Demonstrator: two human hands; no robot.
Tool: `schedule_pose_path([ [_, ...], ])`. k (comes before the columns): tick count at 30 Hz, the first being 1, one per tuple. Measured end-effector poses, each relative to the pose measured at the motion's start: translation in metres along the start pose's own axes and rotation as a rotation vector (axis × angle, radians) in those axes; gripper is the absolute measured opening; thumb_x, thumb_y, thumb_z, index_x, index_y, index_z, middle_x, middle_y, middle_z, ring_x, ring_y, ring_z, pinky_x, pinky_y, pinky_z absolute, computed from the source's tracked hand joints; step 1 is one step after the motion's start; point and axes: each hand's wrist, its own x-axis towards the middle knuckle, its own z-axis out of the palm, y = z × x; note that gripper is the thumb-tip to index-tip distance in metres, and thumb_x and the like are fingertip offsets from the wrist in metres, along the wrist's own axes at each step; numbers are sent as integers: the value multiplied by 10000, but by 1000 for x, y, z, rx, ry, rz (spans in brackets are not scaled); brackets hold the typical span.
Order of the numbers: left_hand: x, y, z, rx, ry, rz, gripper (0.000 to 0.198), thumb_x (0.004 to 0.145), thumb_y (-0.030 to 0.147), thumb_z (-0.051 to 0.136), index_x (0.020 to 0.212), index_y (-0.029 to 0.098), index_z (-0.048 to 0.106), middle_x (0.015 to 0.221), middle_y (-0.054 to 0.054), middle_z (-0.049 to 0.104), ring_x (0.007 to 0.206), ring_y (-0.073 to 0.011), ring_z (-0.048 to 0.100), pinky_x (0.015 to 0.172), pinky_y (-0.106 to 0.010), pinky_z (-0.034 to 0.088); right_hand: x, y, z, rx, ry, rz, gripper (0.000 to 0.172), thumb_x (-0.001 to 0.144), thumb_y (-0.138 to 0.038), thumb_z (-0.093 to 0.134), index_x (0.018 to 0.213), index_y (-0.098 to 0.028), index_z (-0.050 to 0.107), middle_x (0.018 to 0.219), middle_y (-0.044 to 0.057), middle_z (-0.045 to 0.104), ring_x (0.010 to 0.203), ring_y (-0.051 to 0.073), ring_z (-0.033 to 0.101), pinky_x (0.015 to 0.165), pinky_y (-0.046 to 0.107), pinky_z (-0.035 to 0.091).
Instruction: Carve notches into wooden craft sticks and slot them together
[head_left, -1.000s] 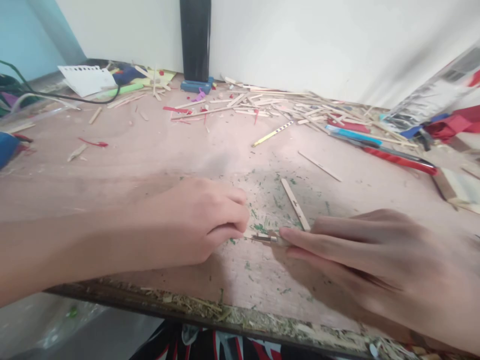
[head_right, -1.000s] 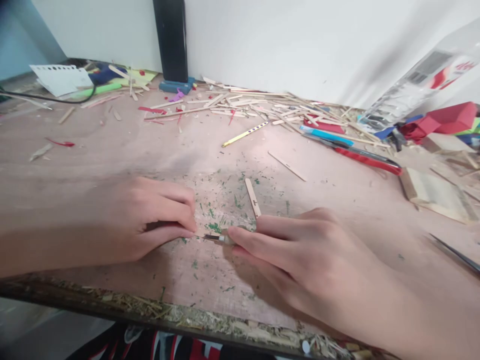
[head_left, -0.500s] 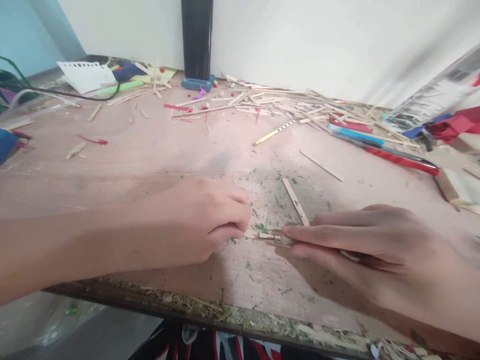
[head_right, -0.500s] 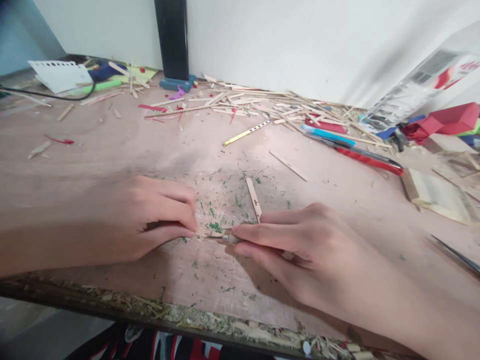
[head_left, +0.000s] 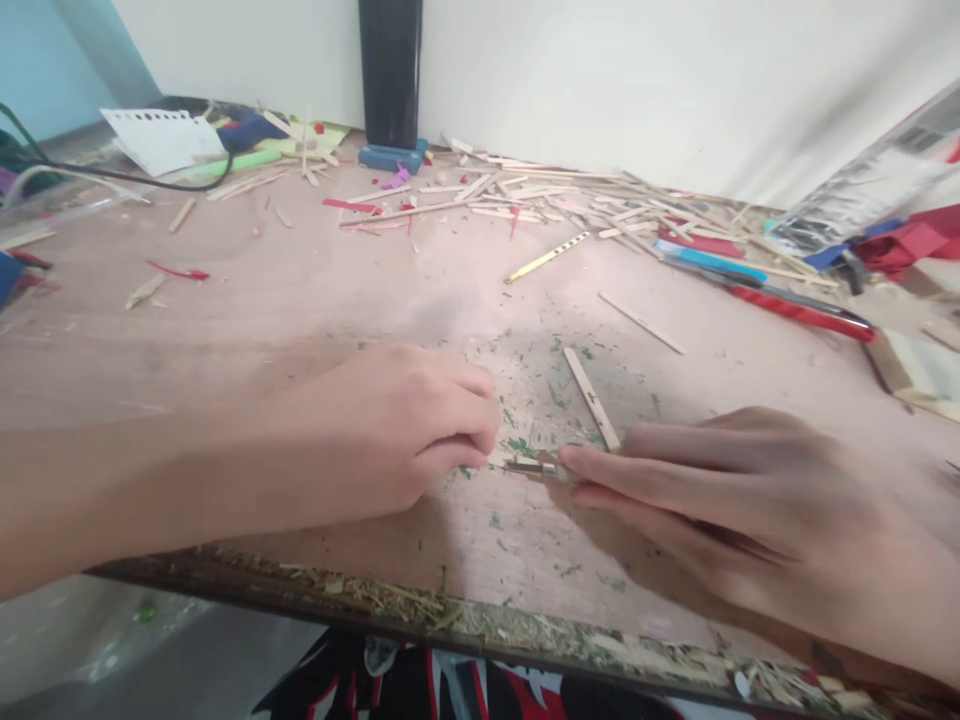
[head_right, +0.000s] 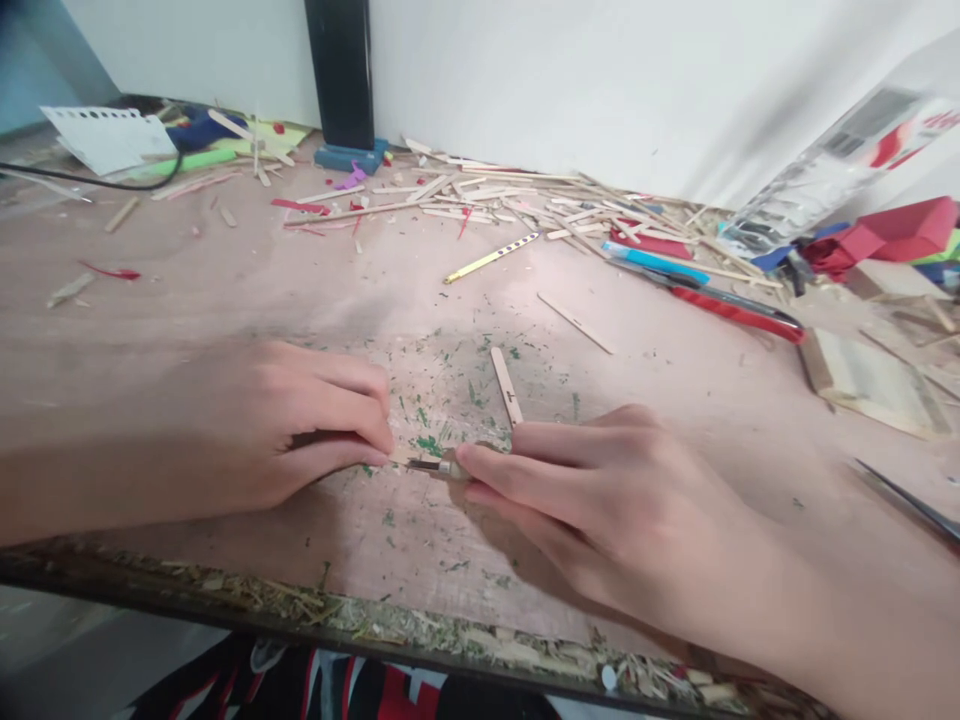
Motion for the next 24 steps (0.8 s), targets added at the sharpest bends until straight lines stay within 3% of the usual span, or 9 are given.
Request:
schedule_pose_path([
  [3,-1,0,-1,2,-16,-7,253,1023,132,579,843,210,738,888,52,727,815,-110,648,738,-256,409,-8,3,5,-82,4,-28,287,1118,-250,464,1221,-184,724,715,21,682,495,152,509,455,370,326],
  [8,-1,1,-1,6,-22,-20,252,1029,144,571,850,212,735,887,50,723,798,-110,637,737,-263,402,-14,11,7,-34,-15,4,277,1109,-280,492,1291,-255,700,782,18,684,557,156,564,488,368,310],
  [15,-1,1,-1,2,-29,-23,251,1033,149,570,858,206,741,901,60,729,800,-100,634,742,-260,399,-12,15,4,-34,-19,-56,260,1121,-260,484,1308,-236,663,785,2,670,563,139,532,509,340,332],
  [24,-2,0,-3,0,-44,-33,271,1032,157,549,870,220,757,921,44,746,829,-120,655,758,-270,417,-9,20,13,205,54,42,199,1037,-247,683,1216,-232,768,863,30,764,638,127,670,517,296,432],
])
